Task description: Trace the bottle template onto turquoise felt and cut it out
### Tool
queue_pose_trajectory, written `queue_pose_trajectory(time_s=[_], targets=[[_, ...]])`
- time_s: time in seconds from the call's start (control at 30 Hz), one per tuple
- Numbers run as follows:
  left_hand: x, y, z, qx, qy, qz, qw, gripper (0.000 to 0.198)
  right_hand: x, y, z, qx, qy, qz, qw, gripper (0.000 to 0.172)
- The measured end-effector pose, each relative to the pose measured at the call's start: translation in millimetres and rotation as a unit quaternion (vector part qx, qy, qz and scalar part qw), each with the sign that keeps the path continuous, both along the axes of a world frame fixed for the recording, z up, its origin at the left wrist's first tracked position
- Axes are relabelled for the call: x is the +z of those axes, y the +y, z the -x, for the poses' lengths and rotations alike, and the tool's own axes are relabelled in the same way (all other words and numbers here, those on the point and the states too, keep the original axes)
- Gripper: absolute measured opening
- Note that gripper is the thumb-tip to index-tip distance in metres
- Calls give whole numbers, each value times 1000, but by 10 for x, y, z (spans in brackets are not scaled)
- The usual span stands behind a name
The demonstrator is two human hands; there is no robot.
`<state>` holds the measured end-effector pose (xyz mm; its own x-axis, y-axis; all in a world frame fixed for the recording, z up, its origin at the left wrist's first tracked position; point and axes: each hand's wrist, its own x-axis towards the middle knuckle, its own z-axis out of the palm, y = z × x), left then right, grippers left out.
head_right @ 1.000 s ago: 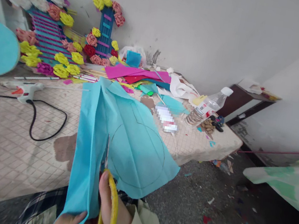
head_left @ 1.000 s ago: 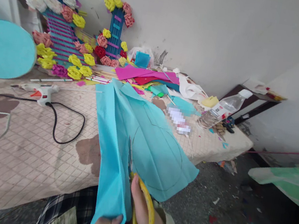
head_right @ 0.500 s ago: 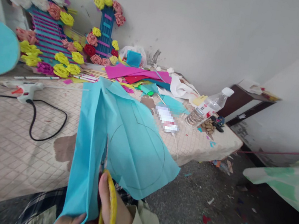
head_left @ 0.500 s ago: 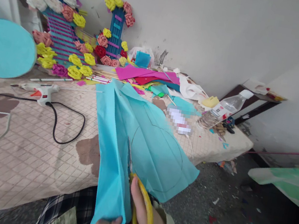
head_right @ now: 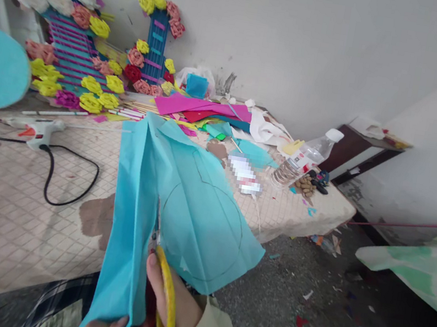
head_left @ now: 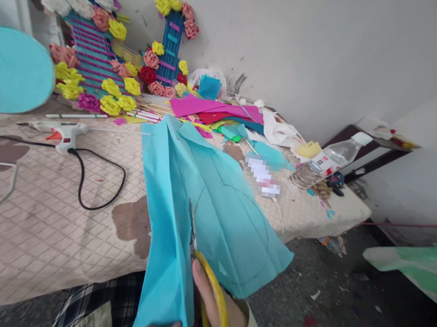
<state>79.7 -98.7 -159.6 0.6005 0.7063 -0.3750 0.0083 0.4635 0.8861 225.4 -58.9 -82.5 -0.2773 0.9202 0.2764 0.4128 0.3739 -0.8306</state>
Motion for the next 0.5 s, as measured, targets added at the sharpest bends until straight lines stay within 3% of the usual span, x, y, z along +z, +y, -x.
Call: queue_pose_trajectory(time_s=[0.23, 0.4, 0.5], targets=[[-206, -37, -84, -31, -10, 17, 999, 70, -46, -22, -107, -19, 21, 109, 994, 26], [-223, -33, -114, -44, 3, 5, 999, 74, -46, -47, -99, -38, 43, 194, 979, 23], [-214, 0, -117, -63, -5, -6, 998, 70, -62, -76, -10, -41, 57, 256, 964, 33]])
